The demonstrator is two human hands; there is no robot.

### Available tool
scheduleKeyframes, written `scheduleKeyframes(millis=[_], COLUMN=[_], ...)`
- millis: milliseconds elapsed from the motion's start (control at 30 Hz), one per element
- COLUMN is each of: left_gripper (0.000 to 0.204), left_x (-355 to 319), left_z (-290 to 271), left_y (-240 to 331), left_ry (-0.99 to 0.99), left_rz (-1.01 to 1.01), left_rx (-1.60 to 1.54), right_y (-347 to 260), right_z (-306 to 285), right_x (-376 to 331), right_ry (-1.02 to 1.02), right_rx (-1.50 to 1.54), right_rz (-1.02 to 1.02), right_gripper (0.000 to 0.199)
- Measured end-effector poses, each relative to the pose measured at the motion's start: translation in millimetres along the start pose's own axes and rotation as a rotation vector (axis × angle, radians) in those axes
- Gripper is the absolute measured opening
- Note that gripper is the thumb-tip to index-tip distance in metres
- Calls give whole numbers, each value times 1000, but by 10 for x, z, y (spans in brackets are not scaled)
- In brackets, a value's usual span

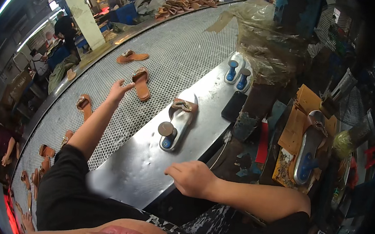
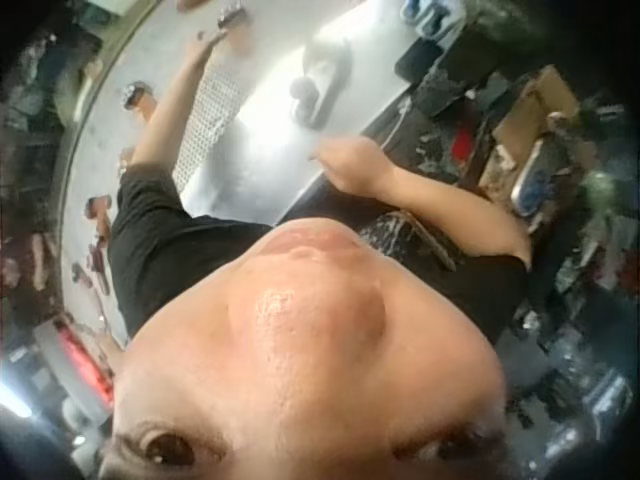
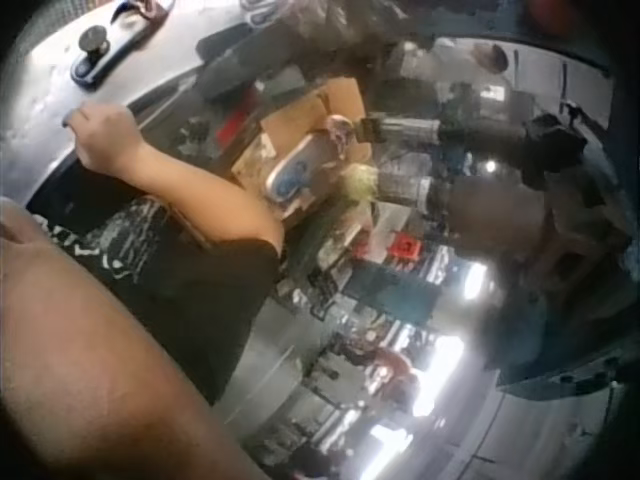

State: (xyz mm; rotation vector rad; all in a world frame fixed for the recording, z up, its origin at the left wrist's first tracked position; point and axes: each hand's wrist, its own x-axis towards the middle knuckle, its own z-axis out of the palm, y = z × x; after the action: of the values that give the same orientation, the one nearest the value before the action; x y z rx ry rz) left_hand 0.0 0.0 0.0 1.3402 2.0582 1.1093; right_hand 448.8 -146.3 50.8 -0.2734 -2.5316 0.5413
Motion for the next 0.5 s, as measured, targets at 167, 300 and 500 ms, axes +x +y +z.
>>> scheduleKeyframes(millis=[167,300,500], left_gripper=[92,69,42], left_x=[256,666,2018], left_z=[1075,1296,1079], left_y=[171,212,425], left_ry=[183,161,271], left_rz=[-221,196,403], left_rx=[683,440,269], right_y=[52,109,269], right_z=[17,57,-25], right_x=[58,131,129], right_ry=[-100,-93,-208], right_rx=[1,12,-45], right_rz=[52,18,32], right_gripper=[23,26,29])
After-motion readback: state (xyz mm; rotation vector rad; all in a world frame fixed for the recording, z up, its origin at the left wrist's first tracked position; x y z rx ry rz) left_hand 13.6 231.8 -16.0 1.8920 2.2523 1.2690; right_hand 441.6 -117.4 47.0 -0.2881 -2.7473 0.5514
